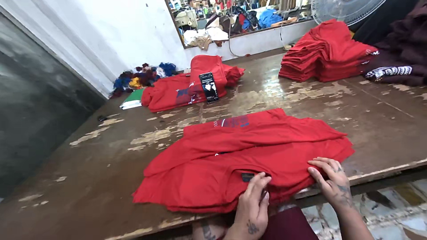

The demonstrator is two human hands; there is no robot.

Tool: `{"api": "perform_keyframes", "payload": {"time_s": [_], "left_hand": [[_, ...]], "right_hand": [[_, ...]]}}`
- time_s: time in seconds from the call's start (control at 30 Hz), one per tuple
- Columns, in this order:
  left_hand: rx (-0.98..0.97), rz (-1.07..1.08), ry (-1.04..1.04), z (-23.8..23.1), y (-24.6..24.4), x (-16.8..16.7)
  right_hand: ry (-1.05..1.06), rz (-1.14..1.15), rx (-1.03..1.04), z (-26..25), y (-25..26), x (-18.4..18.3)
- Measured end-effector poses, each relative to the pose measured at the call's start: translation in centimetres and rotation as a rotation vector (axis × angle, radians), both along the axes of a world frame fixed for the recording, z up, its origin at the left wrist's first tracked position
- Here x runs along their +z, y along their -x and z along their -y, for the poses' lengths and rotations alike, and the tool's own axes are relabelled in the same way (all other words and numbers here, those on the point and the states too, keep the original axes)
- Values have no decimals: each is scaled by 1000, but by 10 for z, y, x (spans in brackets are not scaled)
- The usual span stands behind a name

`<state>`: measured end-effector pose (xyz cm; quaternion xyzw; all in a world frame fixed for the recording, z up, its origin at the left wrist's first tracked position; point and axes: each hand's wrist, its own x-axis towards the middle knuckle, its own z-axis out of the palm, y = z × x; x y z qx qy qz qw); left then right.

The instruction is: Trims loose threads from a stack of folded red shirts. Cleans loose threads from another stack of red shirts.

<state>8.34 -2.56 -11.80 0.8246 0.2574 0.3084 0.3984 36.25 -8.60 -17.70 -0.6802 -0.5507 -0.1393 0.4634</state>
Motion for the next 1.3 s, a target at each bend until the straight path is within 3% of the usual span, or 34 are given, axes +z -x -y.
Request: {"api": "perform_keyframes", "payload": {"time_s": [0.1,0.2,0.33,0.4,0.47,0.53,0.6,0.73,0.87,1.0,1.1,1.23,1.3], "left_hand": [[-106,31,123,5,-4,-2],[-9,98,117,2,-2,6],[-172,5,166,6,-3,17],[-129,13,141,4,-2,19],[-148,-60,248,-1,-1,26],[-197,153,503,4,-4,23],[-189,350,554,3,-6,19],[-234,58,351,8,-4,12],[-255,337,532,-1,4,5],[-338,454,626,2,7,2],[-403,600,768,4,6,4],[-459,740,1178,12,3,12],[-418,716,1241,11,6,14]], "right_hand": [[2,-6,-3,1,0,1],[8,-4,-2,0,2,6],[14,-11,-8,-1,7,11],[9,-6,-5,-1,6,12],[-11,1,-6,-3,7,11],[-13,20,-19,-6,8,13],[18,52,-52,-11,11,18],[59,96,-87,-14,11,17],[20,98,-103,-15,8,11],[-175,-14,118,5,33,27],[-161,53,408,9,86,49],[-188,15,495,-17,96,34],[-199,-85,535,-13,91,31]]}}
